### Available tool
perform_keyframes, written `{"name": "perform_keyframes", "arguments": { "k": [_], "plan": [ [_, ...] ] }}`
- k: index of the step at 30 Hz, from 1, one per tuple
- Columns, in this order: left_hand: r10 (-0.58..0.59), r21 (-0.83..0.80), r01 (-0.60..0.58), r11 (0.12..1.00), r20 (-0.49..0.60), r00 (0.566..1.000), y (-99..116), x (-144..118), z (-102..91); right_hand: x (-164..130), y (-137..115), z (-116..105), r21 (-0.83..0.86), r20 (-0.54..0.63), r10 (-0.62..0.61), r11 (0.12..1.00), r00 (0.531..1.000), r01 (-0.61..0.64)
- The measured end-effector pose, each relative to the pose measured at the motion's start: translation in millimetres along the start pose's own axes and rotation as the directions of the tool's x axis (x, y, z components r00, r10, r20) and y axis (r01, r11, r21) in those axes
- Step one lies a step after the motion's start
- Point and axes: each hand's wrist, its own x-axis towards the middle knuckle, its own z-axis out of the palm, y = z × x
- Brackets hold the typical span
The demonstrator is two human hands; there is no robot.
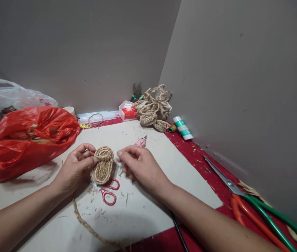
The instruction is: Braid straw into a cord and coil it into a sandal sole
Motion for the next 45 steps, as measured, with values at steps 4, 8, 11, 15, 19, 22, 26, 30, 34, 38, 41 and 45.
{"name": "perform_keyframes", "arguments": {
  "k": [4,8,11,15,19,22,26,30,34,38,41,45],
  "plan": [
    [0.002,-0.006,-0.002,1.000,-0.025,1.000,-1,-2,1.5,-6,4,11,-0.055,0.152,0.037,0.998,0.988,-0.029],
    [0.025,0.038,-0.023,0.999,-0.056,0.998,-3,-4,2.9,-8,6,14,-0.043,0.143,0.050,0.998,0.988,-0.044],
    [0.008,0.026,-0.007,1.000,-0.066,0.998,-3,-4,3.4,-6,6,11,0.001,0.078,0.018,1.000,0.997,-0.018],
    [0.058,0.189,-0.060,0.980,0.017,0.998,-5,-6,4.5,-5,9,11,0.056,0.089,-0.009,0.998,0.996,0.004],
    [0.161,0.348,-0.185,0.919,0.096,0.982,-8,-9,4.6,-7,11,16,0.057,0.097,-0.001,0.998,0.995,-0.005],
    [0.192,0.375,-0.213,0.902,0.093,0.977,-9,-9,4.2,-7,12,17,0.061,0.107,0.011,0.998,0.994,-0.018],
    [0.200,0.379,-0.226,0.897,0.107,0.974,-11,-10,5.6,-4,14,16,0.056,0.115,-0.005,0.998,0.993,-0.001],
    [0.217,0.353,-0.259,0.899,0.153,0.964,-11,-13,8.7,-2,14,15,0.067,0.119,-0.001,0.998,0.993,-0.007],
    [0.211,0.328,-0.250,0.911,0.151,0.966,-10,-15,8.0,-4,9,14,0.103,0.140,-0.002,0.995,0.990,-0.013],
    [0.199,0.300,-0.214,0.929,0.080,0.977,-10,-14,6.2,-7,5,15,0.104,0.151,-0.011,0.995,0.989,-0.004],
    [0.195,0.276,-0.202,0.940,0.050,0.979,-10,-14,7.4,-9,4,18,0.140,0.169,-0.061,0.989,0.984,0.038],
    [0.183,0.276,-0.187,0.943,0.041,0.982,-11,-18,10.8,-9,5,22,0.160,0.154,-0.109,0.983,0.982,0.084]
  ]
}}
